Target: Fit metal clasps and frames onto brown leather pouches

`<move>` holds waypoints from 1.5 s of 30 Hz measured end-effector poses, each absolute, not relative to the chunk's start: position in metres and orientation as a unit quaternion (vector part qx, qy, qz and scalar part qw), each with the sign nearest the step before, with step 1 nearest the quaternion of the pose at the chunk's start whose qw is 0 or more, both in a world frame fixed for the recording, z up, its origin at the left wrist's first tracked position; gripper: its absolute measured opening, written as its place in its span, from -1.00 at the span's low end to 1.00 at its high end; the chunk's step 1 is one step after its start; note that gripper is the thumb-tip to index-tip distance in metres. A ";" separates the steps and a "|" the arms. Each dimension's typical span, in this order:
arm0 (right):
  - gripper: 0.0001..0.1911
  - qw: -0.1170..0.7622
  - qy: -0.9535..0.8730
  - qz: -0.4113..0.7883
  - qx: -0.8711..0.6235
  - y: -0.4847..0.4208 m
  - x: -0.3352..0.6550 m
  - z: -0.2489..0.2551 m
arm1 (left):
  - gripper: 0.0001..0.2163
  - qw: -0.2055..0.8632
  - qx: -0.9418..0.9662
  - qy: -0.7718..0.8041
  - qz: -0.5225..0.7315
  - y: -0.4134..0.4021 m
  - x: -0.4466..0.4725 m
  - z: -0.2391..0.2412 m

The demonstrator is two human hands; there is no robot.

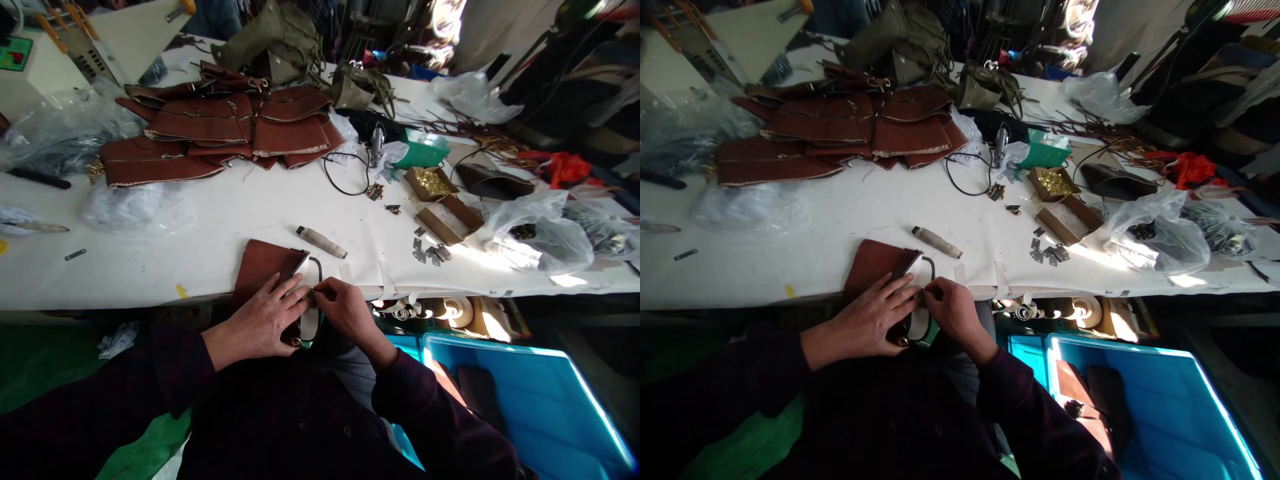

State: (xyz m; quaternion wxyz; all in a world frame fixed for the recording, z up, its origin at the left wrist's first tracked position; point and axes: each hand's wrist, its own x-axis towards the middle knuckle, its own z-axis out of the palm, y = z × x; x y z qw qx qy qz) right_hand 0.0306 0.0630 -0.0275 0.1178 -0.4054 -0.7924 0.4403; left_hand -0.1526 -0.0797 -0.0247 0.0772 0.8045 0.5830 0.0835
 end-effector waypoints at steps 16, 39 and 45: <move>-0.86 0.183 -0.848 0.339 -0.365 0.100 0.024 -0.013 | -0.38 0.079 0.783 0.614 0.064 -0.076 -0.141 -0.012; -0.45 0.390 -0.517 0.707 -0.284 0.081 -0.030 0.003 | -0.45 0.057 0.763 0.636 0.096 -0.077 -0.132 -0.014; -0.48 0.381 -0.595 0.642 -0.298 0.059 -0.025 -0.009 | -0.47 0.066 0.755 0.643 0.114 -0.079 -0.133 -0.017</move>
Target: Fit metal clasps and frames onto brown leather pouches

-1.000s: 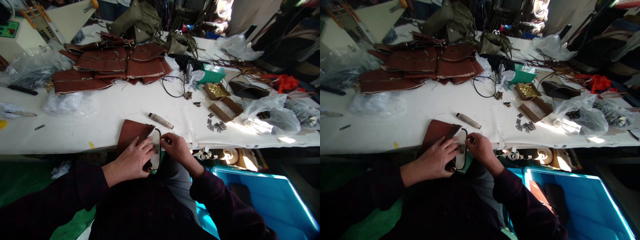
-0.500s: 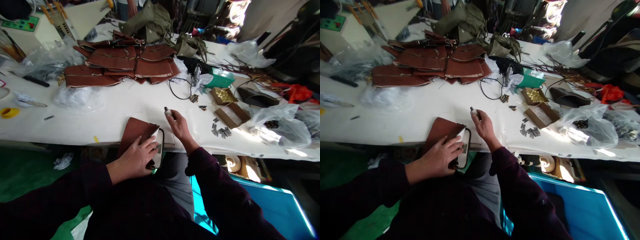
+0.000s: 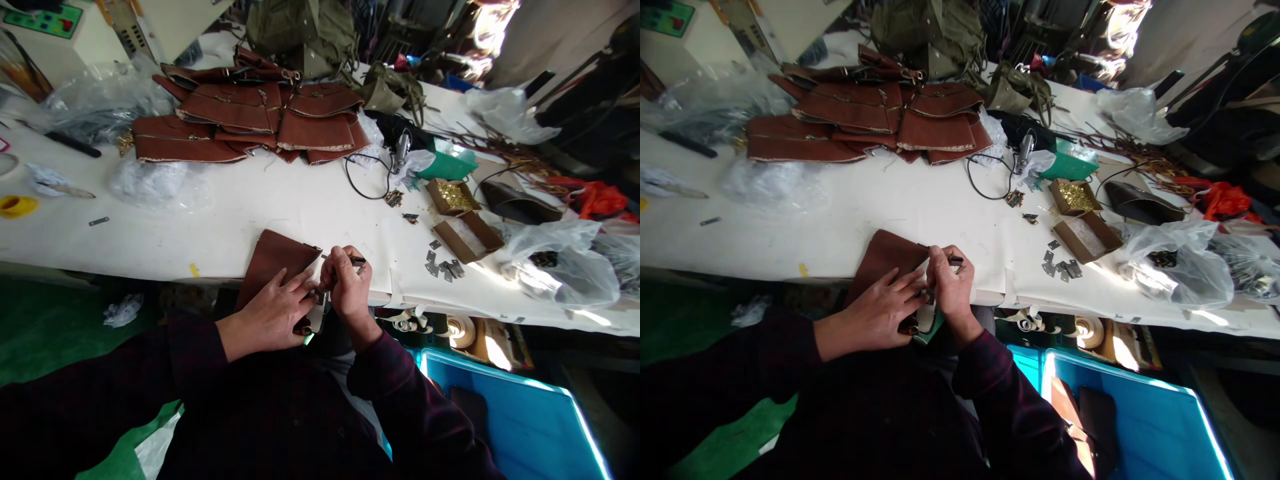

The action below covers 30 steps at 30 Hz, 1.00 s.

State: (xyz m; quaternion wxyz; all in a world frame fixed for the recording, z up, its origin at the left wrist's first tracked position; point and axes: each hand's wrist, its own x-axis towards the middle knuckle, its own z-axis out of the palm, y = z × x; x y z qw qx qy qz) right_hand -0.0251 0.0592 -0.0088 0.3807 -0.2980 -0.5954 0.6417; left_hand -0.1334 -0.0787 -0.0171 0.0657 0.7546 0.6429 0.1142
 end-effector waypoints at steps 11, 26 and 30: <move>-0.53 0.396 -0.677 0.562 -0.262 0.053 -0.005 0.006 | -0.36 0.098 0.757 0.636 0.110 -0.081 -0.137 -0.010; -0.64 0.318 -0.701 0.549 -0.325 0.053 0.009 -0.004 | -0.35 0.073 0.763 0.635 0.097 -0.085 -0.134 -0.006; -0.53 0.270 -0.631 0.562 -0.462 0.027 0.052 -0.026 | -0.40 0.045 0.768 0.631 0.103 -0.088 -0.133 -0.011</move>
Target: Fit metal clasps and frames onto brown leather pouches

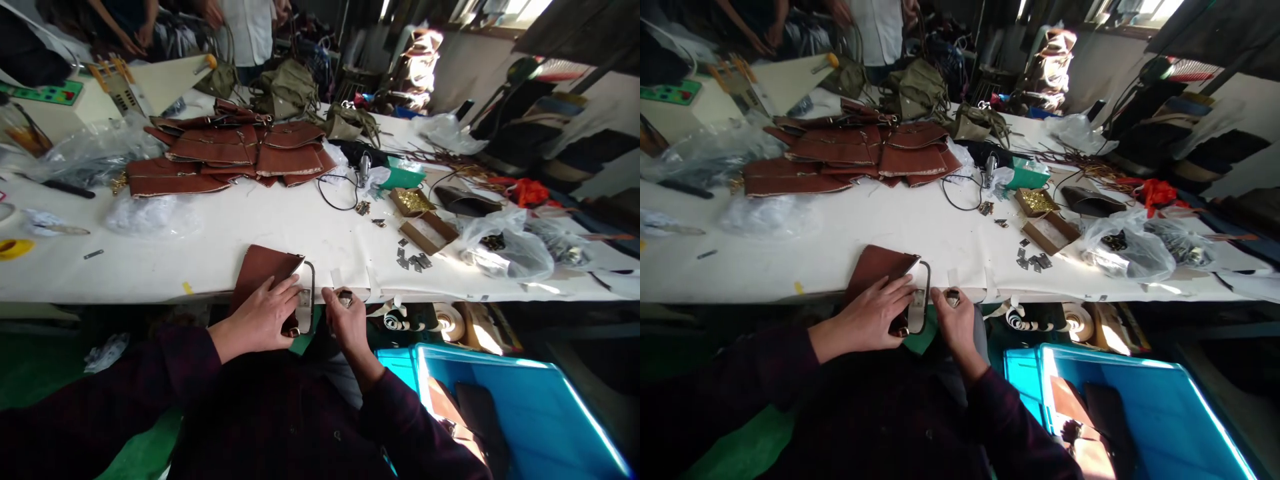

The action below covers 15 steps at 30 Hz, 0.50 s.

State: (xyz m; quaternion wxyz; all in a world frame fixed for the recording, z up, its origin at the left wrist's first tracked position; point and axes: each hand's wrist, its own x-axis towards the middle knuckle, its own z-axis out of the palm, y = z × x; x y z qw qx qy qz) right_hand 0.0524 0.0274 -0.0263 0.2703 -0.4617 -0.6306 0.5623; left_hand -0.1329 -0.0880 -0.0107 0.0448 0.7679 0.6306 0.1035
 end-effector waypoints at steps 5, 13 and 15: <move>-0.52 0.173 -0.515 0.696 -0.470 -0.018 0.065 -0.065 | -0.41 0.026 0.777 0.621 0.104 -0.092 -0.128 -0.012; -0.89 0.152 -0.710 0.618 -0.302 0.025 0.085 0.006 | -0.40 -0.016 0.778 0.593 0.207 -0.111 -0.120 0.043; -0.84 0.090 -0.780 0.570 -0.240 0.046 0.089 0.038 | -0.58 -0.049 0.764 0.599 0.234 -0.108 -0.121 0.063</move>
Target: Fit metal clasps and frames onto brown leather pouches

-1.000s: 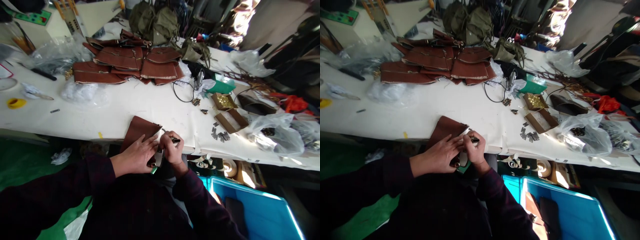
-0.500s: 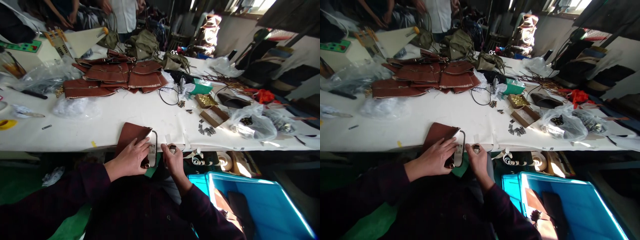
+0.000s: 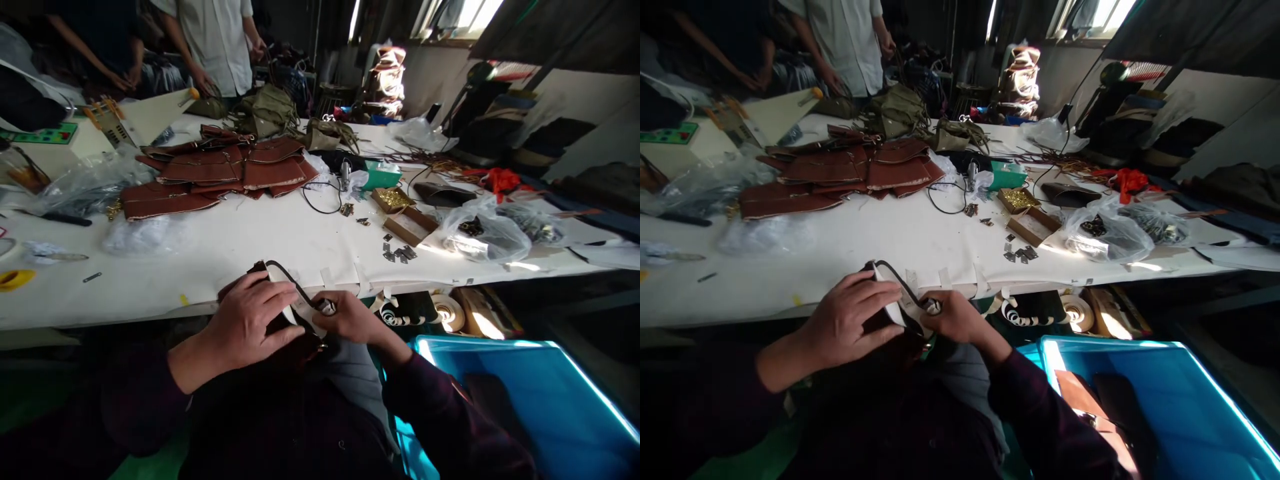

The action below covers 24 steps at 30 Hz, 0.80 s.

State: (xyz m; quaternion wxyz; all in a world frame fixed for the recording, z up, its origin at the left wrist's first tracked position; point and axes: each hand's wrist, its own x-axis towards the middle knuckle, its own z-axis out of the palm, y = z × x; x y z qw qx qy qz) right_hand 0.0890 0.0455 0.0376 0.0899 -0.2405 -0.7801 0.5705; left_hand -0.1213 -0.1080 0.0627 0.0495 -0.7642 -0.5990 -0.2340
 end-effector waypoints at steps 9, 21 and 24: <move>-0.83 -0.073 -0.915 0.381 -0.107 0.099 0.056 0.138 | -0.85 -0.001 -0.732 -0.646 -0.218 -0.076 -0.128 0.102; -0.94 -0.268 -0.890 0.362 -0.071 0.123 -0.020 0.103 | -0.69 -0.394 -0.335 -0.727 -0.451 -0.096 -0.059 -0.010; -0.91 -0.280 -0.896 0.334 -0.086 0.123 -0.053 0.077 | -0.64 -0.399 -0.238 -0.733 -0.497 -0.087 -0.055 -0.038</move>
